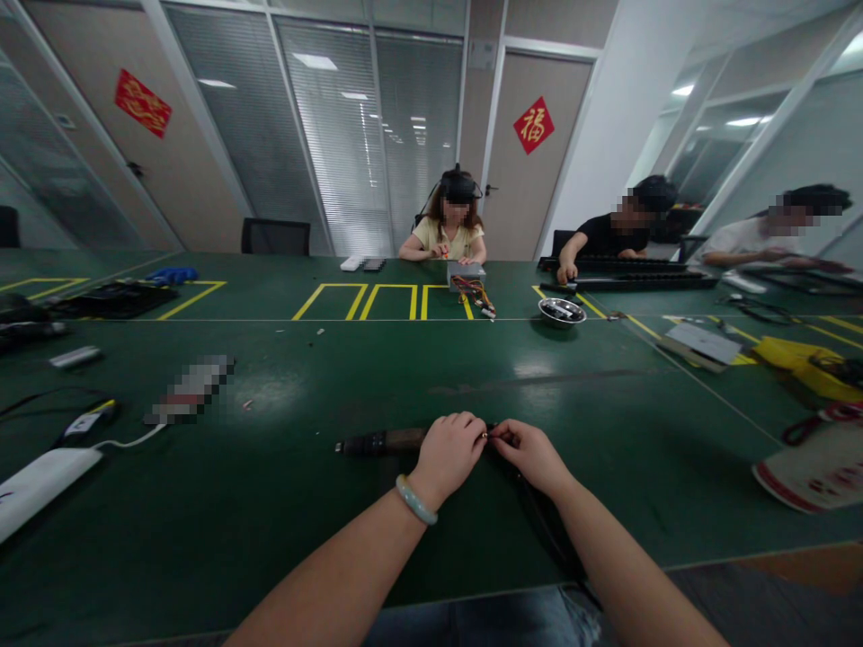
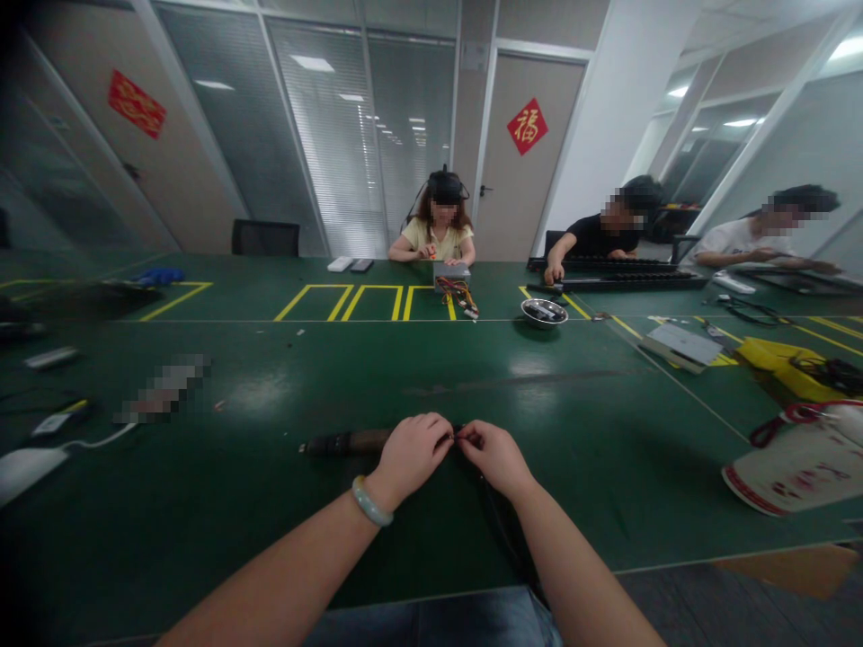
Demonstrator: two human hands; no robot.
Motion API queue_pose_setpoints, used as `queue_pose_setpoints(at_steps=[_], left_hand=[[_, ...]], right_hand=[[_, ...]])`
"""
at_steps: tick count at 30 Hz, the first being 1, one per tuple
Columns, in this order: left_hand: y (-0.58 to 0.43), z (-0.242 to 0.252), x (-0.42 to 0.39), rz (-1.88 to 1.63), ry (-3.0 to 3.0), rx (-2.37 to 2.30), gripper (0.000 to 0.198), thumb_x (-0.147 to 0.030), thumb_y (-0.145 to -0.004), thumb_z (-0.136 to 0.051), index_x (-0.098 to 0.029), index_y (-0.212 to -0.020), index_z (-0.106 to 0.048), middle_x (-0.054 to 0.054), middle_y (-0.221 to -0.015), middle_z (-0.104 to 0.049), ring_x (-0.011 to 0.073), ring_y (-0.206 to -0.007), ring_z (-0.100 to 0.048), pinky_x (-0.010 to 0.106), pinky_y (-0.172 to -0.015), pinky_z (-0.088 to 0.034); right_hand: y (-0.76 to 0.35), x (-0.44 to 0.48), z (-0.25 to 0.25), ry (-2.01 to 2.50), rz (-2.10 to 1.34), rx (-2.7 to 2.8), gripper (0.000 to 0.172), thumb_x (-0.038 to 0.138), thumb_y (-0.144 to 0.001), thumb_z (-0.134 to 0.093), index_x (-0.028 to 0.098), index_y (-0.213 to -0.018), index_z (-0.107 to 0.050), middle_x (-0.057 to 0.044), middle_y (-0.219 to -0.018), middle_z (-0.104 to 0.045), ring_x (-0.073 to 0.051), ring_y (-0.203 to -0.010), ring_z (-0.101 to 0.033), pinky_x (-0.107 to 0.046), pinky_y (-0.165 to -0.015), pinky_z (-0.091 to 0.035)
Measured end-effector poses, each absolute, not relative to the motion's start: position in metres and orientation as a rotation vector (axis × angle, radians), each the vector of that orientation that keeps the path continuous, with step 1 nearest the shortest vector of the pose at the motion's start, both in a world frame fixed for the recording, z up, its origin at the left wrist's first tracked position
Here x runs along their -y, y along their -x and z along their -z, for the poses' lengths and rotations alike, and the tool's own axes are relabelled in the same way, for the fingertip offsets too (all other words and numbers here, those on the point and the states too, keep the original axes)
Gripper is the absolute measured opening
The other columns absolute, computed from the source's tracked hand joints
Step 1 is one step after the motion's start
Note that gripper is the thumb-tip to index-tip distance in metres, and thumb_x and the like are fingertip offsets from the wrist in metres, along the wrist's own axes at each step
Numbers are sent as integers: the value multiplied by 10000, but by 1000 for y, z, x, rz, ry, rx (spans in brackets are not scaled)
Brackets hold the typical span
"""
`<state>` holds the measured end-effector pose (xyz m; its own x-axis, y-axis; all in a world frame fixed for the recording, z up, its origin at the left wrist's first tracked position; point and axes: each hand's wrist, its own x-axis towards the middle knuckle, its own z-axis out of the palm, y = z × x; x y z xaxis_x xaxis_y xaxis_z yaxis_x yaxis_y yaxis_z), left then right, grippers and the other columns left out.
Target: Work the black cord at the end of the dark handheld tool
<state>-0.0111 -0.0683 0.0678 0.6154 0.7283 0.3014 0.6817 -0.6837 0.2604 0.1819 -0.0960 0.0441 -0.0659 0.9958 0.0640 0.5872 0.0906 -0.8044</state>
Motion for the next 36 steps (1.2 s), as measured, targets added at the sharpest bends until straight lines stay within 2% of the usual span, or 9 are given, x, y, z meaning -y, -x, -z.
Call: queue_pose_setpoints(at_steps=[36], left_hand=[[12, -68, 68, -598, -2720, -1172, 117, -292, -959, -491, -226, -998, -579, 27, -1015, -583, 183, -944, -556, 313, -804, -439]], right_hand=[[-182, 95, -43, 1563, -803, 1749, 161, 310, -838, -559, 212, -913, -662, -4, -803, -687, -157, -716, -622, -259, -655, -449]])
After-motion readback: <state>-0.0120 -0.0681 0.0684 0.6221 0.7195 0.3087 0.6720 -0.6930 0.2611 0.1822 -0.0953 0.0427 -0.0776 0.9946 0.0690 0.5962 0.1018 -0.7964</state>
